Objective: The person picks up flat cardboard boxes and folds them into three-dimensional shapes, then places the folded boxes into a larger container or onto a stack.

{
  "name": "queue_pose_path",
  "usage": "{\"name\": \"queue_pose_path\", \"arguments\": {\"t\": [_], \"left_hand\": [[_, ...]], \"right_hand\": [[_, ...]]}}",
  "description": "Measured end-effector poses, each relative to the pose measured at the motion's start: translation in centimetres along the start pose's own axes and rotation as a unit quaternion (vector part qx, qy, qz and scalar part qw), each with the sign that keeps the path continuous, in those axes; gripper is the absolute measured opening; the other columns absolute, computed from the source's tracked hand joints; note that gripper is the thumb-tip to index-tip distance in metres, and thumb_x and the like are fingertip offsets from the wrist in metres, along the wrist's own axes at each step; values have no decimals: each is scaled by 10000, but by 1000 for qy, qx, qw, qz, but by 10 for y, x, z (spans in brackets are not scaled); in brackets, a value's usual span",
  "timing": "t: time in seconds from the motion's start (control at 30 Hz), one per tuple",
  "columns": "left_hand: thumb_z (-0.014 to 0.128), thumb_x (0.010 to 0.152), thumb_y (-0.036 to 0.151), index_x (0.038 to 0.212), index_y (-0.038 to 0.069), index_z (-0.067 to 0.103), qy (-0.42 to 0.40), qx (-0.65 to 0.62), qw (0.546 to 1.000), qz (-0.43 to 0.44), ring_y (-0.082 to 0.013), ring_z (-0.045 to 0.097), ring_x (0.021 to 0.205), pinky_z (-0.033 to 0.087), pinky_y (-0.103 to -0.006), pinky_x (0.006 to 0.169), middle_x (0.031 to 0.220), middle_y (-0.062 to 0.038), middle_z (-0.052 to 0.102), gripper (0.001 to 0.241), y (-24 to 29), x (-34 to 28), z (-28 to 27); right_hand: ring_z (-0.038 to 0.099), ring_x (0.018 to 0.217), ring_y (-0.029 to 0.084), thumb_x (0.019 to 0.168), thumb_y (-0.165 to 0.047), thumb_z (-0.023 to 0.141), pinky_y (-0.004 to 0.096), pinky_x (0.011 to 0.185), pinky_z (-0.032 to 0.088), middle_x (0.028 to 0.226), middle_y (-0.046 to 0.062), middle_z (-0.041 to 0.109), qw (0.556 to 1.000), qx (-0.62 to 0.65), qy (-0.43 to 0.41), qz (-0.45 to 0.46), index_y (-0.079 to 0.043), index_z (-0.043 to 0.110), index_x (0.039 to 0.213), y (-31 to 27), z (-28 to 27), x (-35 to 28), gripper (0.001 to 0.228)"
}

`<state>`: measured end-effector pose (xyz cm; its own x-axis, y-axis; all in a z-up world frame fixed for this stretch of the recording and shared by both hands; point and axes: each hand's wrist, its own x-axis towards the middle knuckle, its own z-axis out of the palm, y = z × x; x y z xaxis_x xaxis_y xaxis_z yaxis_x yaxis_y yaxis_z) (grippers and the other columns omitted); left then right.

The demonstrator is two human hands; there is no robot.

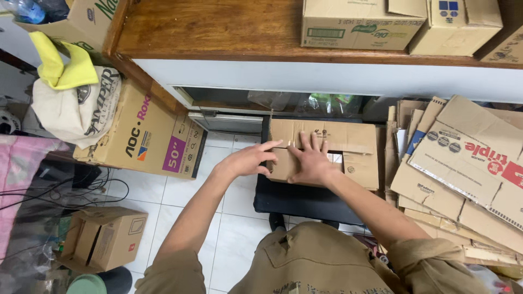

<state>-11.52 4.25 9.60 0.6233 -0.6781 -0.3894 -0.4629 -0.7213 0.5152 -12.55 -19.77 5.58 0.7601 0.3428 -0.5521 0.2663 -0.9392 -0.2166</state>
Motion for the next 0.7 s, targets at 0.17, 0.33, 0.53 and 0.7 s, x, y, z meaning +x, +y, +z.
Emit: {"name": "queue_pose_path", "arguments": {"t": [0.17, 0.33, 0.53, 0.7], "left_hand": [[840, 927, 221, 1298, 160, 741, 15, -3, 1000, 25, -518, 580, 1410, 571, -607, 1150, 1769, -57, 375, 389, -15, 8, 9], [794, 947, 399, 1299, 234, 733, 71, 62, 995, 42, -477, 649, 1330, 612, -579, 1094, 1642, -45, 501, 394, -39, 25, 16], [617, 970, 654, 1206, 320, 659, 39, 172, 984, 32, -369, 658, 1249, 648, -574, 973, 1340, 21, 615, 411, -56, 47, 20], [596, 976, 658, 1150, 346, 631, 34, 203, 978, 26, -317, 646, 1205, 656, -545, 944, 1221, 47, 609, 358, -57, 53, 18]], "right_hand": [[-19, 1656, 563, 598, -585, 1017, 765, 1290, 118, 1833, 210, 26, 999, 31, -4, 14, -406, 231, 1734, -2, 35, 62, 1394], [96, 1670, 525, 658, -448, 1037, 778, 1288, 127, 1803, 218, 215, 998, 47, 36, -33, -249, 471, 1628, 6, 26, 34, 1140], [380, 1607, 433, 744, -493, 936, 730, 1271, 294, 1710, 212, 423, 981, 39, 132, -134, -144, 613, 1310, 27, 36, 12, 739], [272, 1656, 350, 688, -717, 857, 690, 1313, 229, 1765, 108, 329, 992, 2, 107, -72, -300, 484, 1512, 57, 34, 12, 996]]}}
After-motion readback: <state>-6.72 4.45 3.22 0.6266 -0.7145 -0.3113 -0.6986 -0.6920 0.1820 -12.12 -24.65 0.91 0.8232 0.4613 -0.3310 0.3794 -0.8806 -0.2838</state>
